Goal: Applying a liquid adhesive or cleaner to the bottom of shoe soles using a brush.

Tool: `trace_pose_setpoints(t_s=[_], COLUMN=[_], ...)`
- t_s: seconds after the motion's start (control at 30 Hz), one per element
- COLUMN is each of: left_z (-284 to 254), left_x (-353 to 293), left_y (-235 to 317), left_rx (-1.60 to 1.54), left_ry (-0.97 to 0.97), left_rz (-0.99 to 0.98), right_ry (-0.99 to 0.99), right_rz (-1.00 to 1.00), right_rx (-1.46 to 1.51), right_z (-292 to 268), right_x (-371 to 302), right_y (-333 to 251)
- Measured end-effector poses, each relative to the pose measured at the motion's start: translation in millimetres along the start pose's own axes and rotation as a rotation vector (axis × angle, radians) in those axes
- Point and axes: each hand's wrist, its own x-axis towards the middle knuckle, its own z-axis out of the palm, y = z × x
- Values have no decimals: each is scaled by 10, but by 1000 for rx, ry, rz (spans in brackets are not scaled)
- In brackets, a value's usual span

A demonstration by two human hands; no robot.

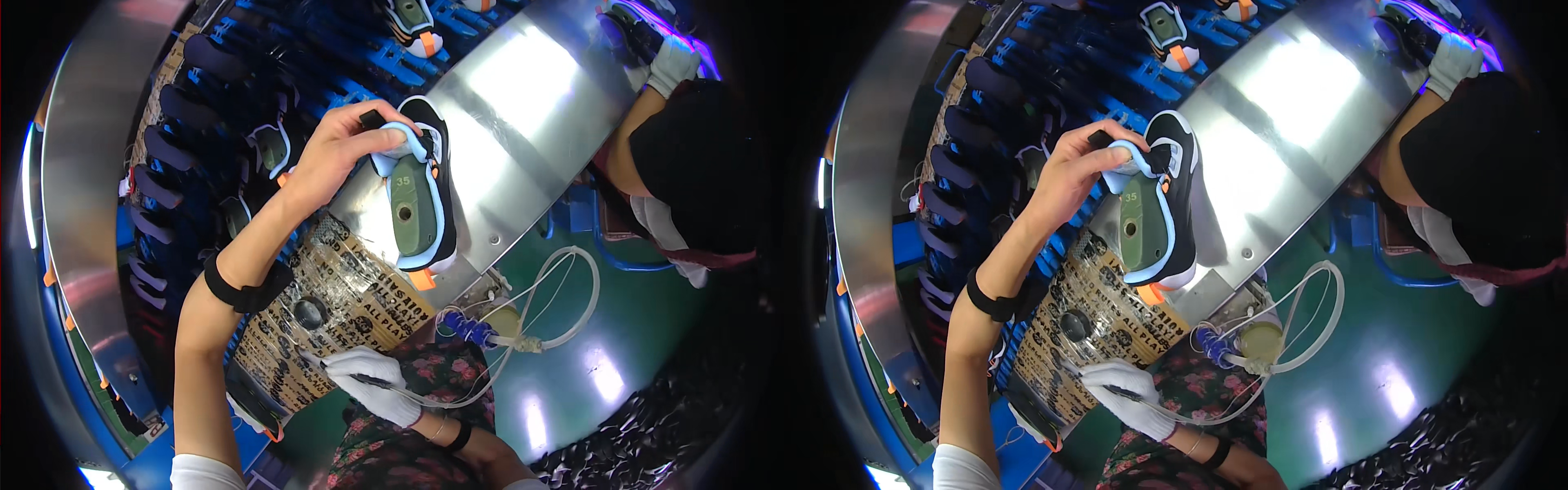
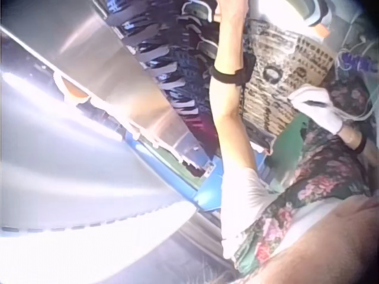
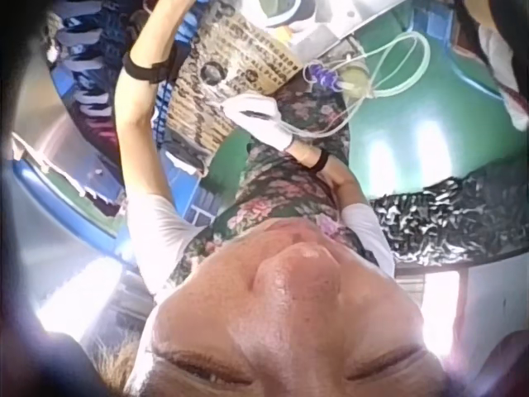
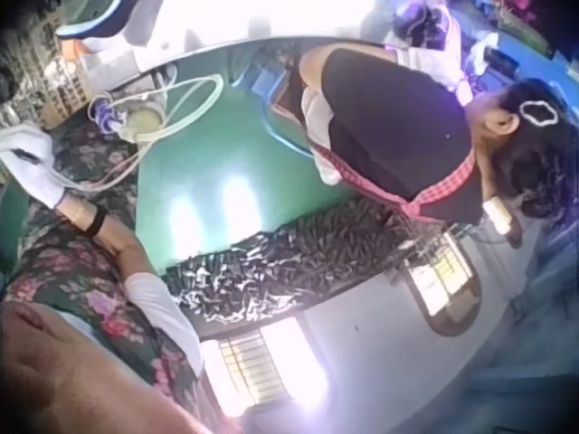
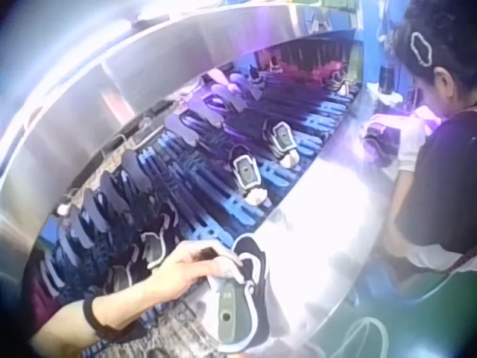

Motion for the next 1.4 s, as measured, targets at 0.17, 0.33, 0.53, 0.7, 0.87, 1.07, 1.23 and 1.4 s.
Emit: trace_pose_setpoints(t_s=[0.17, 0.33, 0.53, 0.7, 0.87, 1.07, 1.23, 1.4], left_z=[28, 57, 10, -97, -90, -141, -297, -358], left_x=[48, 101, 197, 274, 313, 341, 423, 438], left_y=[-130, -144, -159, -127, -80, -39, -4, 6], left_rx=[-23, 7, 29, -38, -9, -16, -86, -128], left_ry=[-70, -94, -96, -119, -125, -46, -41, -6], left_rz=[-54, -124, -114, -138, -168, -157, -189, -195], right_ry=[-13, 8, -6, -3, 0, 4, -3, 3], right_rz=[-67, -98, -85, -58, -11, -26, 34, 1], right_rx=[25, 70, 104, 124, 147, 132, 144, 133], right_z=[23, 33, -37, -86, -89, -55, -21, 24], right_x=[23, 24, 43, 75, 98, 135, 151, 126], right_y=[149, 206, 289, 305, 328, 340, 308, 363])
